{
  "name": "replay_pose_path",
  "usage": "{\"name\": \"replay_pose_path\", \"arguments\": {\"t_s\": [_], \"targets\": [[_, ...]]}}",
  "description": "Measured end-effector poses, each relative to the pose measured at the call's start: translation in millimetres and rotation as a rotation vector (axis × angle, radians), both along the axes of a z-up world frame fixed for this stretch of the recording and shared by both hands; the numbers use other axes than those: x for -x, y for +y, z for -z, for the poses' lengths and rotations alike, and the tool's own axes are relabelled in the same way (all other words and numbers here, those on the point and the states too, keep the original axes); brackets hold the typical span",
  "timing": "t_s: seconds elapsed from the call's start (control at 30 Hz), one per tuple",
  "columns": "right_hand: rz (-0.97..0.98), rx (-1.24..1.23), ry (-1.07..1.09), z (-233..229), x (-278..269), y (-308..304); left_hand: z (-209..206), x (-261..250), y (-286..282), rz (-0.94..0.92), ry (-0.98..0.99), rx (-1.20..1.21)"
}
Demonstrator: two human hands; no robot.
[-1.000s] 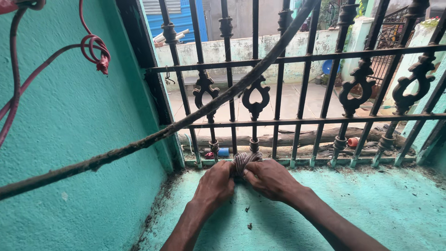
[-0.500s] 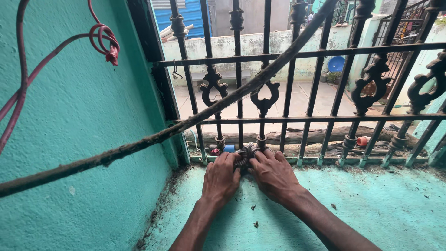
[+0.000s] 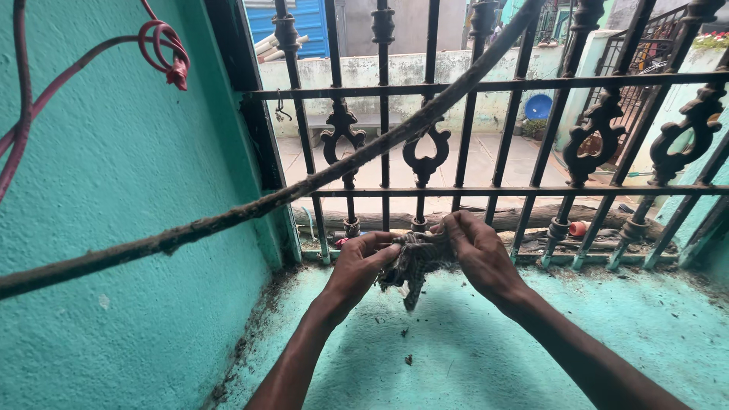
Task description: The person wipes the horizontal and vertical bars of a metal window grille using a cloth, moving their hands across different sections of the frame.
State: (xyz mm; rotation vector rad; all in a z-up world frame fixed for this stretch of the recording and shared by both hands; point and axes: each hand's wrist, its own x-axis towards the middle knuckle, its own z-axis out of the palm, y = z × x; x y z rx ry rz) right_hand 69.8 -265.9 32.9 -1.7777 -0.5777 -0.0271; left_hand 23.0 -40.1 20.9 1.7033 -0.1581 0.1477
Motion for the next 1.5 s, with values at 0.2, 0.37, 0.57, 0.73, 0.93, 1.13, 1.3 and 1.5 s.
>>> {"name": "replay_pose_path", "arguments": {"t_s": [0.2,0.37,0.57,0.73,0.93,1.13,1.3,1.5], "targets": [[-0.174,0.005,0.250,-29.3,22.4,-30.1,-24.4,2.7,-50.8,0.143,0.017,0.295],[-0.021,0.078,0.002,-34.2,4.8,-80.0,-36.0,3.0,-81.2,0.304,-0.012,0.349],[0.806,0.895,-0.334,-2.4,-17.5,-193.2,-32.2,11.6,-70.0,0.161,-0.047,0.009],[0.991,0.982,-0.875,66.6,-46.9,-291.6,-23.6,5.2,-54.5,0.059,-0.037,0.173],[0.983,1.186,-0.358,114.0,-81.5,-289.3,-23.7,6.8,-52.1,0.051,-0.025,0.158],[0.743,1.094,-0.348,103.7,-53.0,-144.8,-10.6,-1.2,-52.3,0.037,-0.020,0.032],[0.736,1.088,-0.432,95.0,-33.7,-67.5,-0.9,-12.8,-58.6,0.024,-0.105,-0.041],[0.401,0.577,-0.261,41.1,-8.5,-100.4,-13.5,0.4,-66.3,-0.049,-0.062,-0.100]]}}
